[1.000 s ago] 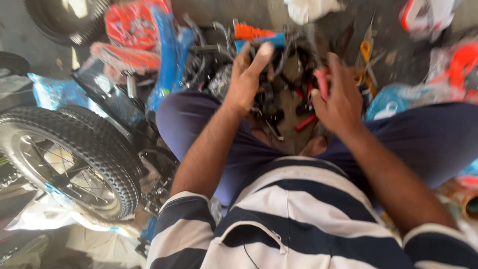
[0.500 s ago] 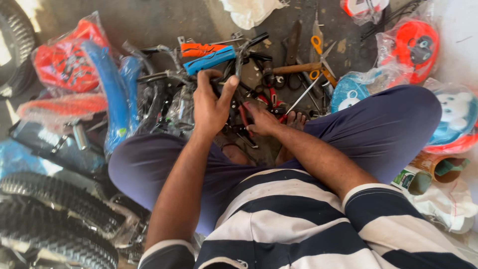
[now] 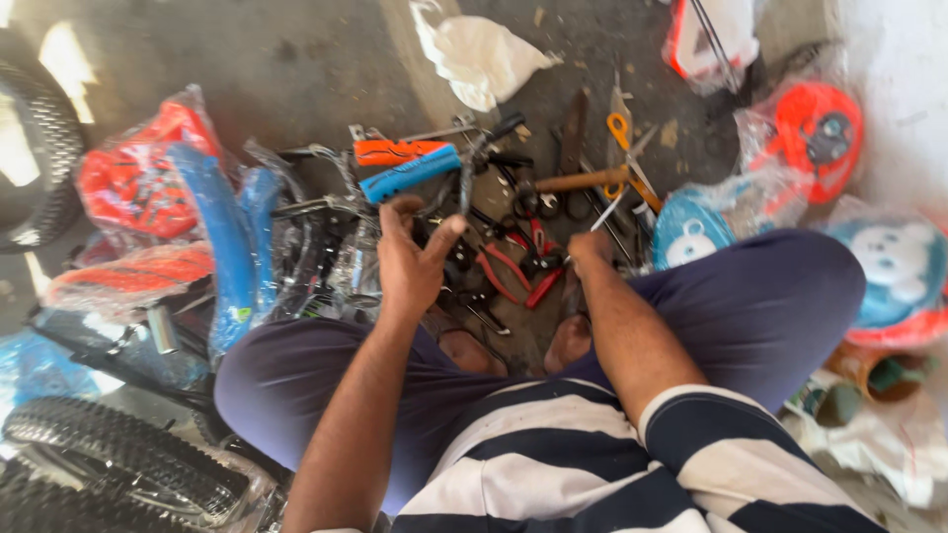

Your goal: The person sits on the floor and assembles a bicycle handlebar. They use a hammer to secure a metal clamp onto the handlebar stem, then use scissors to trim excess zip ties. Finally, they use a screwdriver to tighten the clamp and secure the handlebar in place.

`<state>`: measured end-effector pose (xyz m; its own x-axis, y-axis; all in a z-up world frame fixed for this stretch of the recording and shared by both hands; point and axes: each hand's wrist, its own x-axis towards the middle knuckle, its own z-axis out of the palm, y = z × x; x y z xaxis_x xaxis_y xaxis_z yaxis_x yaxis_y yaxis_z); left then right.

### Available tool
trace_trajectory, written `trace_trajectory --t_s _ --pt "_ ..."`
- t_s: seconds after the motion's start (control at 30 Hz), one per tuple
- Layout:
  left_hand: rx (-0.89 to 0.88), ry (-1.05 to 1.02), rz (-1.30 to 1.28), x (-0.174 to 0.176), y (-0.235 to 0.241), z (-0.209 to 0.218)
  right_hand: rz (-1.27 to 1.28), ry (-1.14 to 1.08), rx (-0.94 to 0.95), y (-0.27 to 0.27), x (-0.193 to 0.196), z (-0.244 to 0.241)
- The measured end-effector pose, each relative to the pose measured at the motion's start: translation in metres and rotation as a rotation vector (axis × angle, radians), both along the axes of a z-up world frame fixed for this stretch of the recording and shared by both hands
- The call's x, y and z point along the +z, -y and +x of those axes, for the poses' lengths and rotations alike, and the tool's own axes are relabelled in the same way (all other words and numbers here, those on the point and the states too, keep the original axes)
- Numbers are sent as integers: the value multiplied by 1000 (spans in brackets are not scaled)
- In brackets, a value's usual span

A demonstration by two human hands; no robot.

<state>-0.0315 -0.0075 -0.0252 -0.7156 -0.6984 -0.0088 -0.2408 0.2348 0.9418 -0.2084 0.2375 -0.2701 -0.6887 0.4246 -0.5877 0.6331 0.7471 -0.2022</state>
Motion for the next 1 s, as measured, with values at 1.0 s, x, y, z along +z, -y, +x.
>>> trace_trajectory --t_s 1.0 --pt "221 108 -405 42 18 30 -513 -595 1331 -40 373 146"
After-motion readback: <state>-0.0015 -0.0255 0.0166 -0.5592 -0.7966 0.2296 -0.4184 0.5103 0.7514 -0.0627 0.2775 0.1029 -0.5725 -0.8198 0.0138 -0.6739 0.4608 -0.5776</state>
